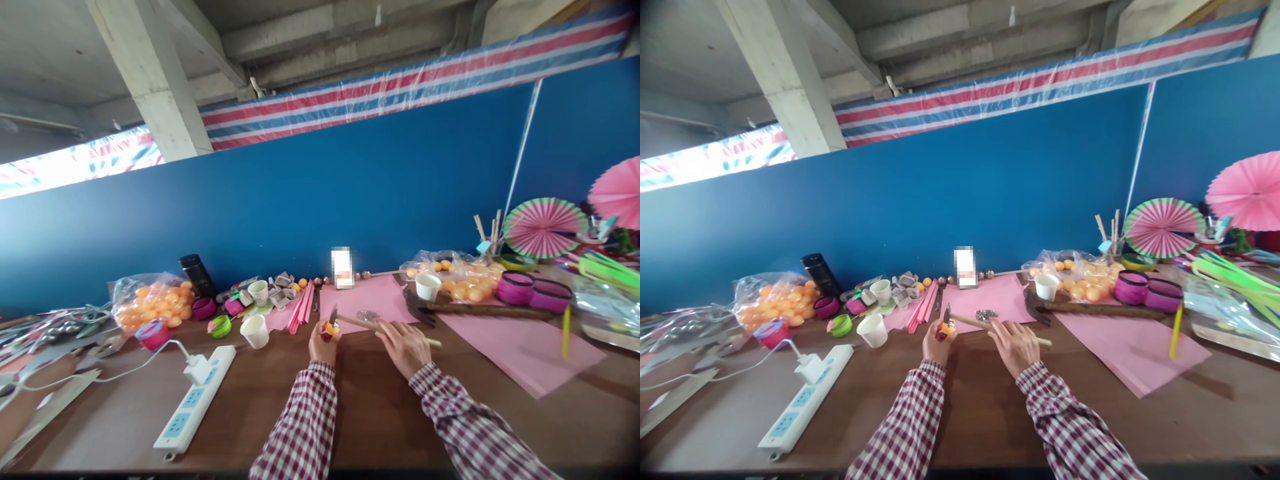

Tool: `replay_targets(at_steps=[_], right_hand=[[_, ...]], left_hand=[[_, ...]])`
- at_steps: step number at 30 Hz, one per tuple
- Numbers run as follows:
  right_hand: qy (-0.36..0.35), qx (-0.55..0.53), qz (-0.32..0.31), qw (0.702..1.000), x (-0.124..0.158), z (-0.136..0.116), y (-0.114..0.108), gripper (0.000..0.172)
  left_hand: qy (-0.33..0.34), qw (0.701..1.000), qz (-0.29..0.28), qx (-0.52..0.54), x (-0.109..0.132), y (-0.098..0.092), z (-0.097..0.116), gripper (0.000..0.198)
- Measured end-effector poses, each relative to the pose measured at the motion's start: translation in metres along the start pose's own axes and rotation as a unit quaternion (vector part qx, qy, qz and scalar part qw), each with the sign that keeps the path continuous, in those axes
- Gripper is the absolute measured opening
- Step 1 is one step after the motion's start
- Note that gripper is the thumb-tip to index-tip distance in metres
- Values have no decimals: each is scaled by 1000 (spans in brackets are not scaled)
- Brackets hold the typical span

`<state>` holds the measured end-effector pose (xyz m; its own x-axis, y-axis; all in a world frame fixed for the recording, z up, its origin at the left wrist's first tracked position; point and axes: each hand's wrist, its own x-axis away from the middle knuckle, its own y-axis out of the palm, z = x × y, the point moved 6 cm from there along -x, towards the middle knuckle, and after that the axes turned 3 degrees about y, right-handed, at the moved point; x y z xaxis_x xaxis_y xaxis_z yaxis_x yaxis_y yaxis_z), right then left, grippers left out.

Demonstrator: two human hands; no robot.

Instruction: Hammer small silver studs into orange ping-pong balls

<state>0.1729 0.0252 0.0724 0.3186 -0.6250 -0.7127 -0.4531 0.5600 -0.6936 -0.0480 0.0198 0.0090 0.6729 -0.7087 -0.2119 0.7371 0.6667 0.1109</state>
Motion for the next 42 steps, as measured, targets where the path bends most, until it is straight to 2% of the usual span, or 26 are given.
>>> replay_targets(at_steps=[3,9,14,19,26,32,42], right_hand=[[3,2,3,1000,0,0,0,29],[27,-4,8,1000,1,6,1,30],[58,-13,6,998,2,13,3,31],[29,-18,-22,999,1,6,7,29],[32,-20,-26,999,1,5,5,31],[40,-17,-23,999,1,7,6,30],[24,-27,-27,999,1,6,8,30]], left_hand=[[12,999,-31,-21,-1,2,0,44],[28,998,-39,-51,-3,1,-3,40],[-1,999,-50,-11,-2,4,-6,42],[-20,998,-51,14,0,6,-3,42],[-1,998,-58,-1,-1,5,-4,41],[48,996,-58,-39,-2,2,0,38],[50,996,-46,-50,0,2,9,37]])
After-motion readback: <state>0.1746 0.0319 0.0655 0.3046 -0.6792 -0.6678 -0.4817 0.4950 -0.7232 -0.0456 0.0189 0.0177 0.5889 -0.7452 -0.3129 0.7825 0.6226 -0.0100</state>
